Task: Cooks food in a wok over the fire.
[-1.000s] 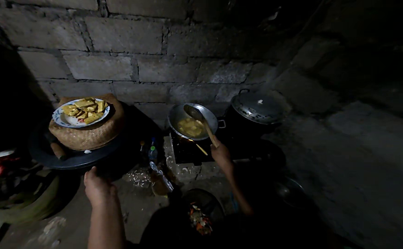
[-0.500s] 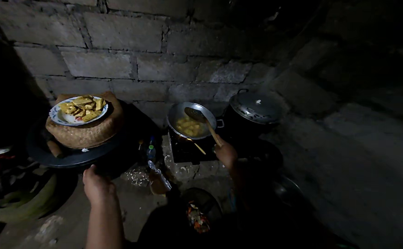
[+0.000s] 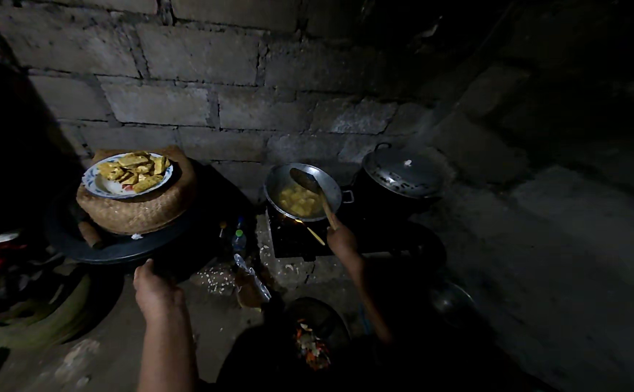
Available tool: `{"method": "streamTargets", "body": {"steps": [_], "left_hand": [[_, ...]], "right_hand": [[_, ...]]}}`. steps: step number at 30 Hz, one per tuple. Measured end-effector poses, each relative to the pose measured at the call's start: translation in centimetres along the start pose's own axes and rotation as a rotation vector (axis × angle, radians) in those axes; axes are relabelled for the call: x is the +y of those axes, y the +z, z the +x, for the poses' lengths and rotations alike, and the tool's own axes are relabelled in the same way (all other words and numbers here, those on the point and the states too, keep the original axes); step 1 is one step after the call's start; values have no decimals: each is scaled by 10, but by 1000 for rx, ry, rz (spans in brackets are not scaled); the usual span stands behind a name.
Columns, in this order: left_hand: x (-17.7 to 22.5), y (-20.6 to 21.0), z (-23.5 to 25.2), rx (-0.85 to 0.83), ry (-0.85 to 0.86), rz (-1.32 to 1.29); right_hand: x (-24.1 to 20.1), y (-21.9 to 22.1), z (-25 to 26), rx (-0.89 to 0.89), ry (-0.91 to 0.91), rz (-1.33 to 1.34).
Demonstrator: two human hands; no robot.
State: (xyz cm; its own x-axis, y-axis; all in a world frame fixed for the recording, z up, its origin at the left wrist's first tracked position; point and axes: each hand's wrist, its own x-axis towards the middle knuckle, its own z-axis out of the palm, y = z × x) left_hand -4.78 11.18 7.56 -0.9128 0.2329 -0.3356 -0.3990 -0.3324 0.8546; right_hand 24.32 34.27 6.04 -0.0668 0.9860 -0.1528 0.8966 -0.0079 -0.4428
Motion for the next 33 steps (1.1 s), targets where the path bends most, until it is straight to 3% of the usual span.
{"method": "streamTargets", "body": {"steps": [6,12,20,26,33], "left_hand": [[1,-1,3,-14,9,-10],[1,-1,1,-6,9,9],[2,-2,-1,-6,-5,19],[1,-3,3,-2,10,2],[-1,1,1,-23,26,-4]], "right_hand": [[9,-3,-9,86,-69,154],[20,2,-12,11,-93,322],[14,9,-9,-38,-43,114],[21,9,-11,32,-85,328],[31,10,-18,-1,-75,372]]}}
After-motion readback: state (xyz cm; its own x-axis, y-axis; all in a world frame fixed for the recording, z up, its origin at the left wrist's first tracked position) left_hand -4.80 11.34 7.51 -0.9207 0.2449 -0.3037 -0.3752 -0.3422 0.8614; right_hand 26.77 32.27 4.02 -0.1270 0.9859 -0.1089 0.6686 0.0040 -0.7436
